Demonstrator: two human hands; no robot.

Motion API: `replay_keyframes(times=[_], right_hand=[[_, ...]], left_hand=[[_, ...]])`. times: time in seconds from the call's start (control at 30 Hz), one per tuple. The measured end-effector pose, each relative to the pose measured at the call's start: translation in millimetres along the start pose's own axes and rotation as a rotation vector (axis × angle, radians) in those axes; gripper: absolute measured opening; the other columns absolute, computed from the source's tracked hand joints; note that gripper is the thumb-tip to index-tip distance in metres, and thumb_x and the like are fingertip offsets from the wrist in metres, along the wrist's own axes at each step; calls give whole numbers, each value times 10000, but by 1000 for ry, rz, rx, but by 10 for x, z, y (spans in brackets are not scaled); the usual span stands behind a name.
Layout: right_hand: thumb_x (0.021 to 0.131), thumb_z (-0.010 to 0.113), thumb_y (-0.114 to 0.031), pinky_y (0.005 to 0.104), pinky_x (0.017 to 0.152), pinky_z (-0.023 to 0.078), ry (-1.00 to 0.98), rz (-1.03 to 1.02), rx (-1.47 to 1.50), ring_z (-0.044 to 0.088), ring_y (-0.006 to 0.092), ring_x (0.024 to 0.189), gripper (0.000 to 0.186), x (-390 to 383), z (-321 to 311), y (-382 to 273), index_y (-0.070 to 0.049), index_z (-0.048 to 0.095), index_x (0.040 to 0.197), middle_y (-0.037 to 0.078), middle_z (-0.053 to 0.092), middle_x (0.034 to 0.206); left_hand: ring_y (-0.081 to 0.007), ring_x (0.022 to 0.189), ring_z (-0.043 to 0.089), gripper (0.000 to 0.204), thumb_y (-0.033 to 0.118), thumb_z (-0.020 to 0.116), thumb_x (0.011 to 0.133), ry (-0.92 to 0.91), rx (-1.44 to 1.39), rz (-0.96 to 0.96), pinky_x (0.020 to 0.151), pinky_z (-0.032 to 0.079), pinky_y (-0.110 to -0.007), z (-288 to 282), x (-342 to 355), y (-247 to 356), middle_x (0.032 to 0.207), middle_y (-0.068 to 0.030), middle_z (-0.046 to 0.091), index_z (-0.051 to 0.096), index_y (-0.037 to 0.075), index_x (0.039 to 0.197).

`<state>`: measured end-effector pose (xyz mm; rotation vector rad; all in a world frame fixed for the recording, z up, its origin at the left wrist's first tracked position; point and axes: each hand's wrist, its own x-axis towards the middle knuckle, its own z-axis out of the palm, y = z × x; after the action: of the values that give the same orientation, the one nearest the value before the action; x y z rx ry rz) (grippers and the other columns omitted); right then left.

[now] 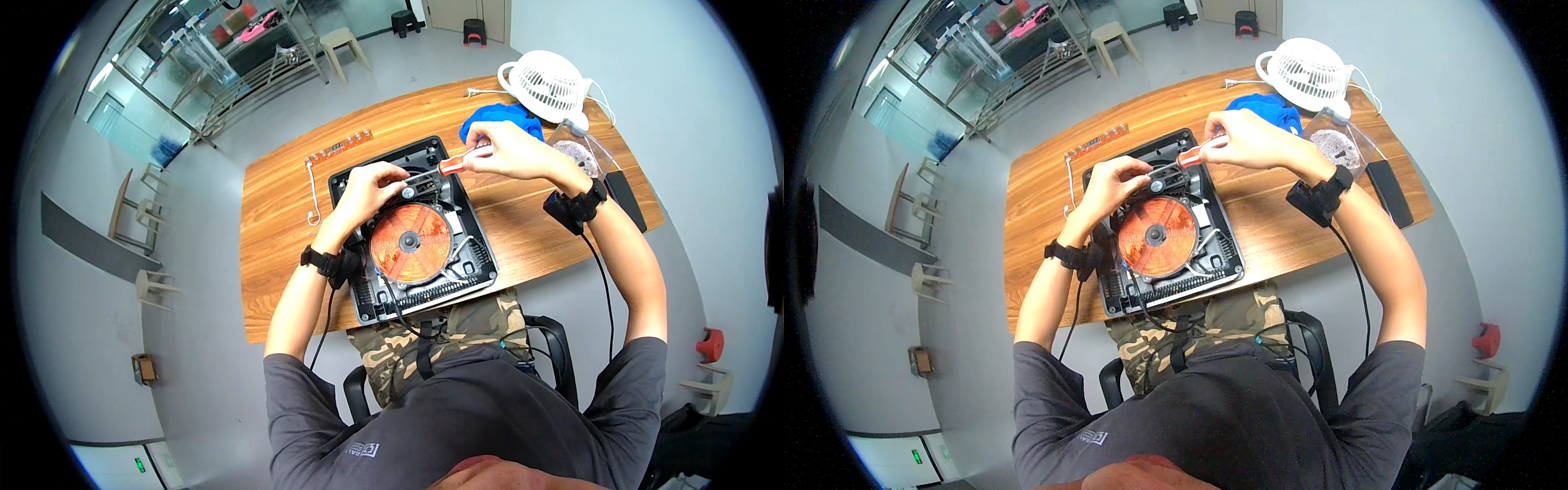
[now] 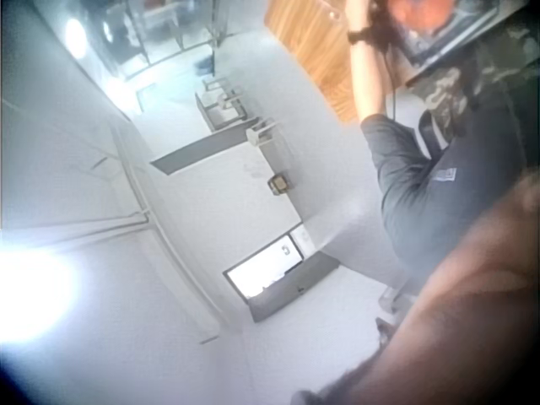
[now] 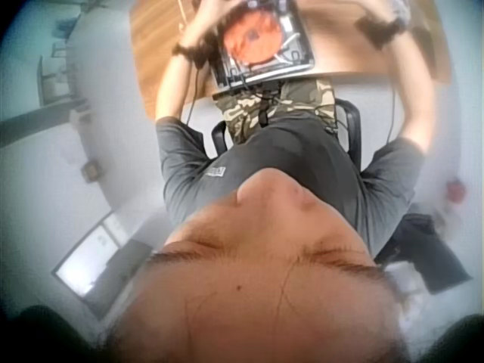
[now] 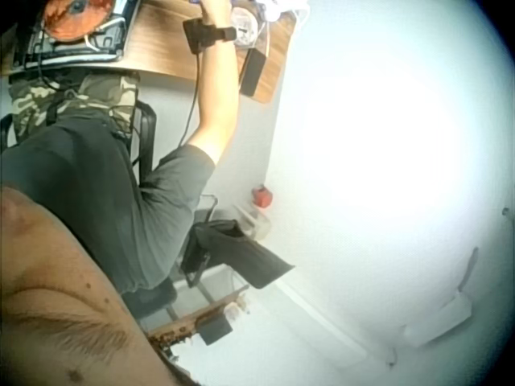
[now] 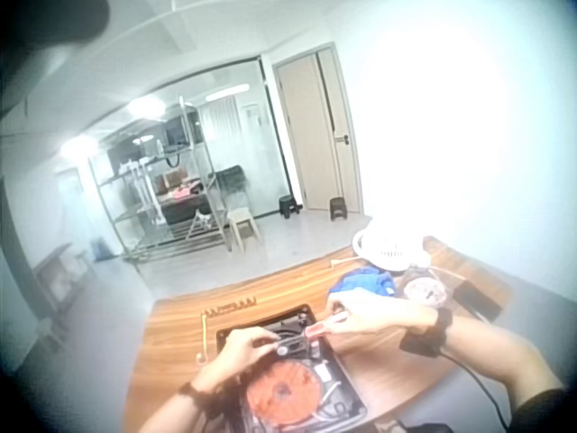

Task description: The person uses a screwdriver to remove screws from a disassembled electronic device on a wooden table, then handles internal components and wires. The person continues to manipulate the device's internal parts and wires throughout the clip.

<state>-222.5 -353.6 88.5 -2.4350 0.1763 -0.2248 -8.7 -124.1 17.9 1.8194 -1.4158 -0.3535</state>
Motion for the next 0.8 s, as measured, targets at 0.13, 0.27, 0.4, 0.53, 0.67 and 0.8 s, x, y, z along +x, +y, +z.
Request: replay_keyframes(times=[0.13, 0.27, 0.4, 0.53, 0.67, 0.8], right_hand=[[907, 767, -249, 257, 677, 506, -19, 128, 219, 635, 104, 835, 289, 93, -123, -19, -19, 627, 1012, 42, 665, 916], [897, 748, -306, 323, 629, 520, 33, -62, 80, 644, 186, 677, 358, 185, -249, -24, -15, 636, 1075, 64, 684, 801], [889, 743, -279, 372, 686, 544, 52, -72, -97, 692, 264, 719, 331, 285, -317, -40, -19, 651, 1074, 128, 708, 840], [879, 738, -254, 418, 776, 535, 72, -167, -218, 687, 345, 842, 295, 441, -206, -21, -14, 656, 1029, 183, 699, 936], [860, 751, -269, 450, 879, 502, 15, -160, -255, 643, 362, 1000, 323, 592, -92, 4, -19, 653, 1039, 193, 691, 971], [871, 757, -295, 464, 910, 488, -16, -132, -278, 625, 379, 1032, 355, 626, -76, -45, -24, 648, 1074, 193, 697, 983]], left_hand=[[-206, 875, 744, 212, 64, 740, 877, -32, 5, 43, 825, 590, -322, 110, 183, 30, 967, -130, 763, 741, 1, 1080], [-204, 894, 749, 217, 69, 750, 862, -51, -16, 2, 834, 585, -326, 253, 396, -14, 963, -139, 770, 747, 1, 1068], [-191, 878, 750, 227, 78, 763, 852, -133, -6, -18, 821, 582, -326, 402, 539, -63, 938, -129, 775, 748, 2, 1065], [-233, 878, 769, 225, 103, 775, 843, -172, 26, -3, 805, 587, -331, 500, 605, -104, 920, -141, 779, 750, 3, 1043], [-212, 870, 766, 215, 89, 773, 843, -173, 47, 20, 808, 585, -322, 575, 605, -227, 920, -139, 778, 743, -10, 1032], [-211, 872, 767, 204, 84, 774, 842, -166, 47, 23, 810, 582, -316, 582, 583, -226, 917, -143, 777, 738, -19, 1013]])
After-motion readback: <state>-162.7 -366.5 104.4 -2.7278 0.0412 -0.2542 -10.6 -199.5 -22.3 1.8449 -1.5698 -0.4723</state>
